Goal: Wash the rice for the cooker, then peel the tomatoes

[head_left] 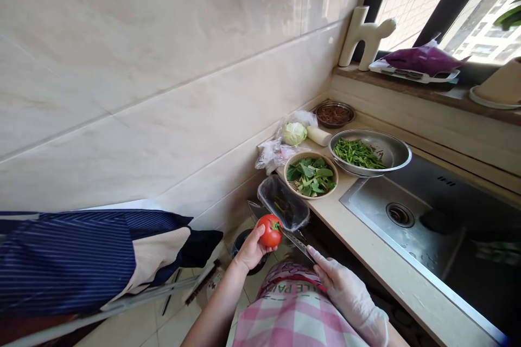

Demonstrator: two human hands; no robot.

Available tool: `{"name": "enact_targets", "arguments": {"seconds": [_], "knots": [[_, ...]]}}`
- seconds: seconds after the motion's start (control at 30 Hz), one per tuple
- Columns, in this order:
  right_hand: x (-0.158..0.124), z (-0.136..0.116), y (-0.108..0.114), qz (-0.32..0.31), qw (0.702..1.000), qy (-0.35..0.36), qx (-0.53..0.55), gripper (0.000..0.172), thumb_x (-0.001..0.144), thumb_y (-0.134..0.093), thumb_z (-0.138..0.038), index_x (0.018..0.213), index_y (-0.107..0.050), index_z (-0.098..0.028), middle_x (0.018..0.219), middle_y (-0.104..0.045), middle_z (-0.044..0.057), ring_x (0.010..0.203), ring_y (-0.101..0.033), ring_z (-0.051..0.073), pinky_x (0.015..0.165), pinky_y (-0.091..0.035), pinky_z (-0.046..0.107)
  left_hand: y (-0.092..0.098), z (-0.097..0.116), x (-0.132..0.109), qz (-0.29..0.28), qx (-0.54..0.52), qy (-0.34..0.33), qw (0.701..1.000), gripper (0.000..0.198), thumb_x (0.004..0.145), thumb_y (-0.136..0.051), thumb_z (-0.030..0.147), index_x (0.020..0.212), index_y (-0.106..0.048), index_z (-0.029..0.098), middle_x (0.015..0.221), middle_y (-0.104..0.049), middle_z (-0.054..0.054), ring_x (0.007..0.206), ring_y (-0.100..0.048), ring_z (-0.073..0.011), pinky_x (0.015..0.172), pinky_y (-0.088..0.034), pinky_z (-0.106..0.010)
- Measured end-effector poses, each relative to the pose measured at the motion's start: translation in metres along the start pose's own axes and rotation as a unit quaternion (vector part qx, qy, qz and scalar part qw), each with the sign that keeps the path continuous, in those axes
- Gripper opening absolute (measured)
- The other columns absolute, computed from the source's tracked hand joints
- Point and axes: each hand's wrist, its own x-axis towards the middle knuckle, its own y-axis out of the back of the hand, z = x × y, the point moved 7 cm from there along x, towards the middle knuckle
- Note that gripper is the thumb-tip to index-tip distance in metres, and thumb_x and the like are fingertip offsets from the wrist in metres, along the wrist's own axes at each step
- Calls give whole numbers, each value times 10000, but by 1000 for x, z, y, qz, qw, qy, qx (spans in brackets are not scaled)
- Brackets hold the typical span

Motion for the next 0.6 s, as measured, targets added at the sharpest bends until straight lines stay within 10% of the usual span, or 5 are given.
{"name": "enact_targets", "arguments": {"seconds": [0.6], "knots": [[12,-9,-9,6,1000,-15,21,439,943,-326,-377,1346,-500,-360,858,-689,24,734,-667,153,662,-507,224,-3,22,17,-14,43,68,997,563,700,-637,625,986,-605,141,640,-648,-48,444,-552,-130,401,-358,-205]]}}
